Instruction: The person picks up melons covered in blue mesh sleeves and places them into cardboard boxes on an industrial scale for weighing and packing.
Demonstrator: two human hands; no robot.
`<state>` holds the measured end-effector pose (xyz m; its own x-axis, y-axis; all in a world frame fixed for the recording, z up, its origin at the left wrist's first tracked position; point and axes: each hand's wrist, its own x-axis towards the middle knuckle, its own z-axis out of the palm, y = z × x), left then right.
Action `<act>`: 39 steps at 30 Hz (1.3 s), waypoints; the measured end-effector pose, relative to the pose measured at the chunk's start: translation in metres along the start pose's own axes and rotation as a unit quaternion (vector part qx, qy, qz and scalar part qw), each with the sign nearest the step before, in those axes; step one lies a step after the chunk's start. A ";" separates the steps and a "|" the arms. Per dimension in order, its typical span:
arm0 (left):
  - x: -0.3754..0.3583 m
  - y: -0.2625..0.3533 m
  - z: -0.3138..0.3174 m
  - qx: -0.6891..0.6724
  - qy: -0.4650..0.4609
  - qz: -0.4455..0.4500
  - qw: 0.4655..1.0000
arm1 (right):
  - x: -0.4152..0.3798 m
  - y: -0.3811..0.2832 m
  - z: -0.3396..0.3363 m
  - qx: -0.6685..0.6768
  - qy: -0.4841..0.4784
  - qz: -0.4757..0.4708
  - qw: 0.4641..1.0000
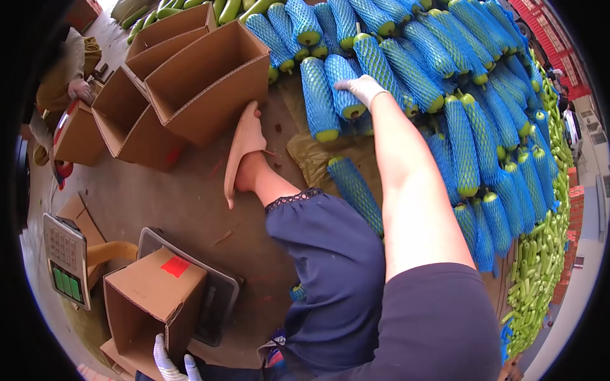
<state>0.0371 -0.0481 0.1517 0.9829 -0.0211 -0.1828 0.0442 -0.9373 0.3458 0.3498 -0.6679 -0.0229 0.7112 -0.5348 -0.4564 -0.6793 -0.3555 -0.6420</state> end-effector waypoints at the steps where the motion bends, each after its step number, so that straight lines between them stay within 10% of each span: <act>1: 0.001 0.001 -0.002 0.001 -0.002 0.000 1.000 | 0.007 0.013 -0.007 0.148 -0.086 0.040 0.984; 6: 0.000 0.027 -0.006 -0.052 0.079 0.066 0.993 | -0.104 0.024 -0.013 0.520 -0.216 -0.015 0.826; 11: 0.006 0.066 0.011 -0.381 0.104 0.139 0.908 | -0.237 0.008 0.002 0.478 -0.357 -0.102 0.796; 17: 0.031 0.124 0.006 -0.779 -0.066 0.045 0.622 | -0.404 -0.077 0.039 0.338 -0.522 -0.272 0.734; 21: 0.014 0.086 -0.008 -0.816 -0.053 -0.048 0.574 | -0.416 -0.060 0.045 0.230 -0.547 -0.335 0.732; 28: 0.001 -0.014 -0.097 -0.657 0.110 0.034 0.745 | -0.349 0.003 0.074 0.375 -0.333 -0.187 0.845; 34: 0.038 -0.056 -0.095 -0.290 -0.037 0.004 0.956 | -0.342 0.023 0.089 0.319 -0.288 -0.194 0.882; 39: 0.078 -0.072 -0.028 -0.143 -0.193 -0.006 0.971 | -0.348 0.015 0.094 0.282 -0.269 -0.179 0.903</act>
<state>0.1155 0.0277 0.1382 0.8441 -0.1909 -0.5010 0.1576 -0.8048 0.5723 0.1091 -0.4150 0.0685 0.9549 0.0416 -0.2939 -0.2966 0.0963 -0.9501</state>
